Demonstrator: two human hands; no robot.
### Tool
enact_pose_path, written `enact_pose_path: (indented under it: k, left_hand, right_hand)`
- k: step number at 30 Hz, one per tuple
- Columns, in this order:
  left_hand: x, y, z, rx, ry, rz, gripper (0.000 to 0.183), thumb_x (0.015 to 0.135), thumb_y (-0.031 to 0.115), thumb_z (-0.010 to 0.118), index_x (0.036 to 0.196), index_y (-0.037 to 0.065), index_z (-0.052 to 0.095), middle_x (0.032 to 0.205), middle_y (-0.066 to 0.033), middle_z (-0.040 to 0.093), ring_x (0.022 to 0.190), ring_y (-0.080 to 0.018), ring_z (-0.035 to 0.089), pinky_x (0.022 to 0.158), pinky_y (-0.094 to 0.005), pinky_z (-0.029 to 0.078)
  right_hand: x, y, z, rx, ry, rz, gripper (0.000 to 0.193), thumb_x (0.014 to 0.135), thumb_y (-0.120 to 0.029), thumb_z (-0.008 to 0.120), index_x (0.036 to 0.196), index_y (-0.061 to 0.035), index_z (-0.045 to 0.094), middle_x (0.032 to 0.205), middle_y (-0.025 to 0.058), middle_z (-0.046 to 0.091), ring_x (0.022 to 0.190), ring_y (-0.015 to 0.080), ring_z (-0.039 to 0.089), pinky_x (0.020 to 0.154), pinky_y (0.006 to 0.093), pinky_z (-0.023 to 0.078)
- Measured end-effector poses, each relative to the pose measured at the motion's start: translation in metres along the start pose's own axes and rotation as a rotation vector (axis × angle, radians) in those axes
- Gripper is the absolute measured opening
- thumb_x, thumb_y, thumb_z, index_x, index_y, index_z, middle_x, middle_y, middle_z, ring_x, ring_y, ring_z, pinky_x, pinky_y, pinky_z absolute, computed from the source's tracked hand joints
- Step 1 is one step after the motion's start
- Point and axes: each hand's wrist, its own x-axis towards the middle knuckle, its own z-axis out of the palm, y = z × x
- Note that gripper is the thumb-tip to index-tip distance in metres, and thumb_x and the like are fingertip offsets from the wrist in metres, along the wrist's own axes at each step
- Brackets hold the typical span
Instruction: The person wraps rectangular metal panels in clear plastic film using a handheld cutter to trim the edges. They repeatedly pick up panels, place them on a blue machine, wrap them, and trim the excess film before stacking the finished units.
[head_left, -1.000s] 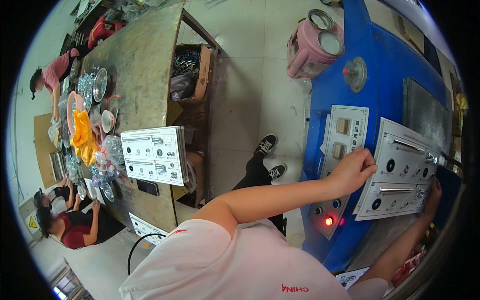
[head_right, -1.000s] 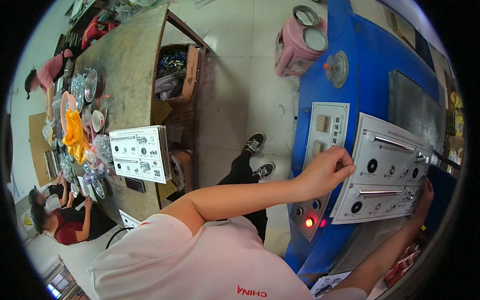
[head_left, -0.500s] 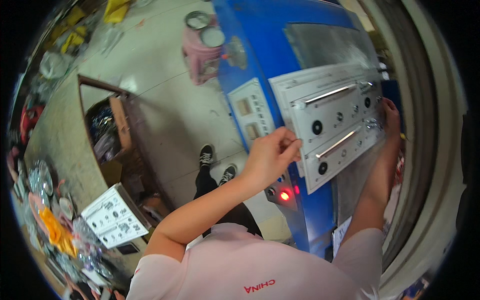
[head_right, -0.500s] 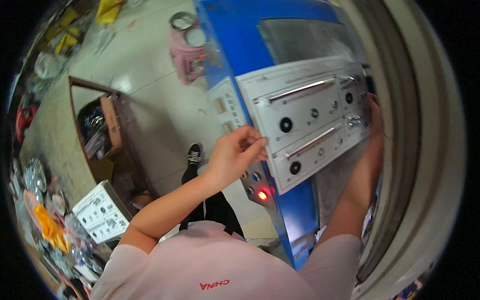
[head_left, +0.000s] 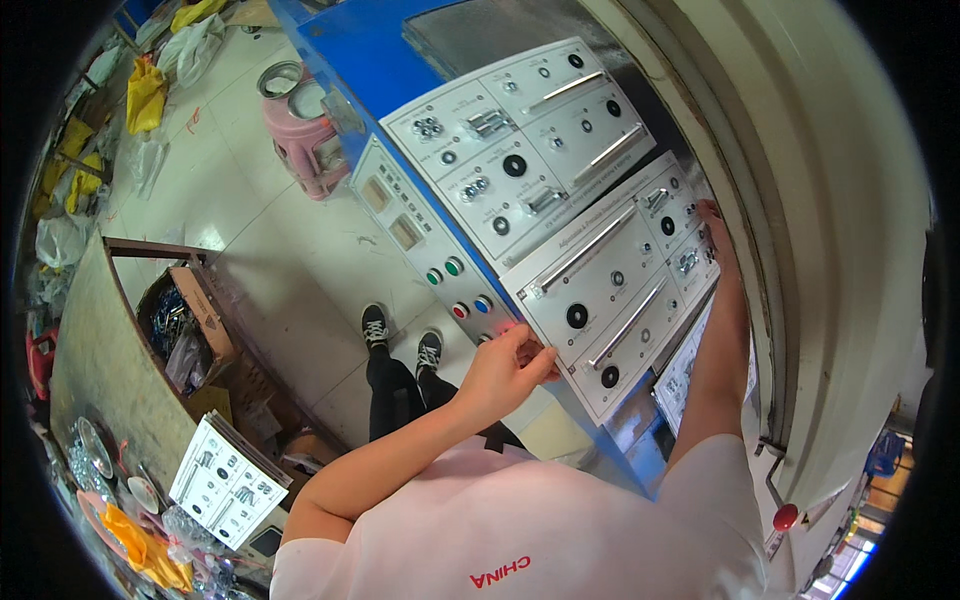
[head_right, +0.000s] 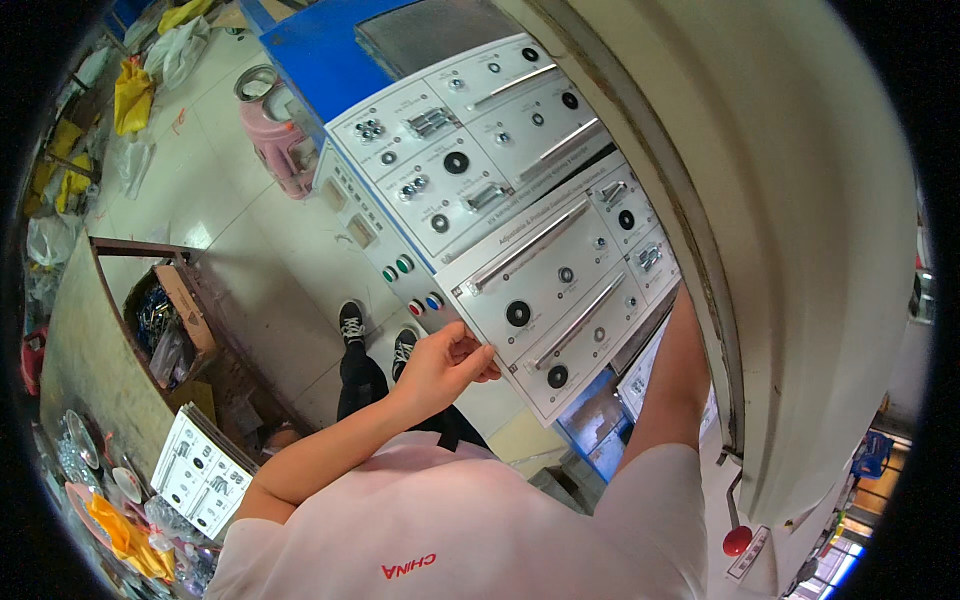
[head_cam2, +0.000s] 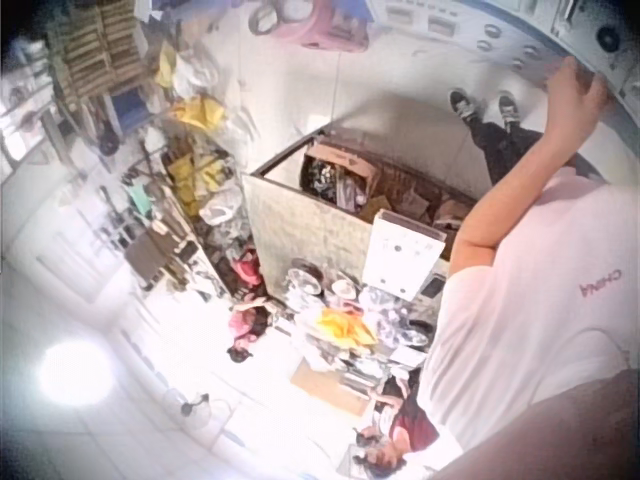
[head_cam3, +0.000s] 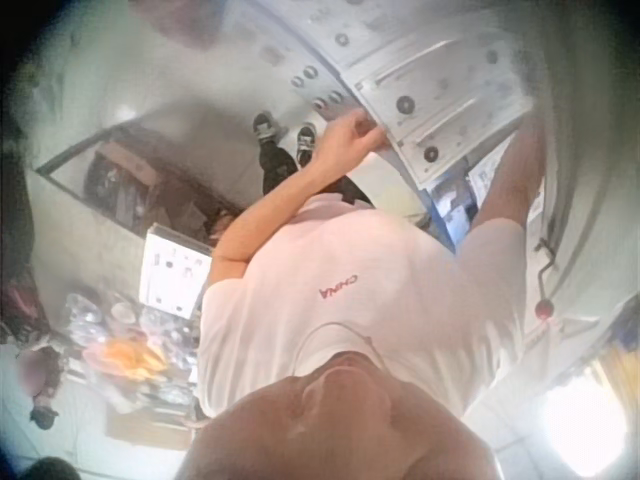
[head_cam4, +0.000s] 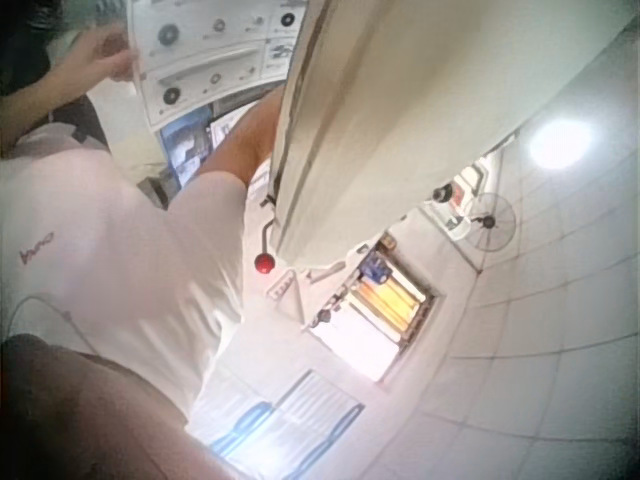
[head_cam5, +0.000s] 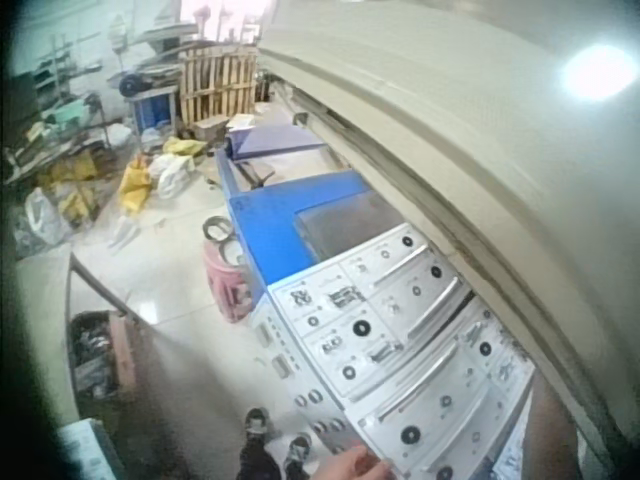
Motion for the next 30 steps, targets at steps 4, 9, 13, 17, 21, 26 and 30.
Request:
enact_pose_path:
  k: [4,9,13,17,21,26,30]
  left_hand:
    - [0.009,-0.019,0.010,0.002,0.019,-0.022,0.025,0.104,0.013,0.061,0.117,-0.007,0.058,0.103,-0.0154,0.072,0.092,-0.0219,0.075,0.081,-0.0324,0.062]
    - [0.016,-0.033,0.014,-0.016,0.094,0.058,0.024,0.105,0.011,0.059,0.118,-0.009,0.058,0.104,-0.0169,0.072,0.094,-0.0211,0.074,0.082,-0.0326,0.062]
    - [0.018,-0.032,0.010,-0.034,0.112,-0.002,0.024,0.105,0.015,0.061,0.116,-0.006,0.059,0.103,-0.0146,0.072,0.091,-0.0180,0.073,0.077,-0.0297,0.061]
    - [0.027,-0.020,-0.008,0.001,0.363,0.039,0.029,0.104,0.024,0.065,0.114,-0.002,0.059,0.092,-0.0079,0.067,0.079,-0.0129,0.068,0.069,-0.0270,0.058]
    - [0.039,-0.001,-0.032,-0.089,0.445,0.123,0.028,0.103,0.028,0.066,0.107,0.000,0.060,0.085,-0.0039,0.062,0.068,-0.0088,0.060,0.062,-0.0268,0.056]
    - [0.047,0.013,-0.046,-0.149,0.367,0.088,0.024,0.102,0.028,0.068,0.097,0.004,0.063,0.081,-0.0010,0.063,0.066,-0.0090,0.061,0.059,-0.0256,0.053]
    - [0.047,0.009,-0.045,-0.095,0.377,0.106,0.025,0.102,0.027,0.069,0.095,0.004,0.063,0.082,-0.0034,0.066,0.064,-0.0122,0.064,0.059,-0.0267,0.052]
  right_hand:
    - [-0.007,0.009,-0.002,-0.021,0.009,-0.015,0.030,0.097,-0.017,0.070,0.126,-0.0103,0.069,0.119,0.0063,0.069,0.111,0.0181,0.064,0.094,0.0310,0.050]
    - [-0.003,0.012,0.008,-0.101,0.022,-0.060,0.030,0.097,-0.016,0.069,0.126,-0.0107,0.069,0.121,0.0075,0.069,0.113,0.0196,0.064,0.095,0.0319,0.050]
    - [-0.009,0.007,0.018,-0.334,-0.022,-0.121,0.031,0.096,-0.015,0.068,0.127,-0.0110,0.068,0.123,0.0084,0.069,0.114,0.0208,0.064,0.097,0.0326,0.050]
    - [-0.020,0.000,0.030,-0.951,-0.317,-0.261,0.031,0.096,-0.013,0.068,0.127,-0.0113,0.068,0.124,0.0093,0.068,0.116,0.0220,0.064,0.098,0.0333,0.049]
    - [-0.025,-0.001,0.043,-1.235,-0.484,-0.340,0.032,0.095,-0.012,0.067,0.127,-0.0116,0.068,0.126,0.0102,0.068,0.117,0.0231,0.064,0.099,0.0341,0.049]
    - [-0.018,0.008,0.048,-1.299,-0.490,-0.322,0.033,0.095,-0.011,0.067,0.128,-0.0119,0.068,0.128,0.0114,0.068,0.119,0.0246,0.064,0.101,0.0350,0.049]
    - [-0.041,-0.003,0.042,-1.322,-0.412,-0.257,0.034,0.095,-0.009,0.066,0.128,-0.0122,0.068,0.129,0.0123,0.068,0.121,0.0258,0.064,0.102,0.0357,0.049]
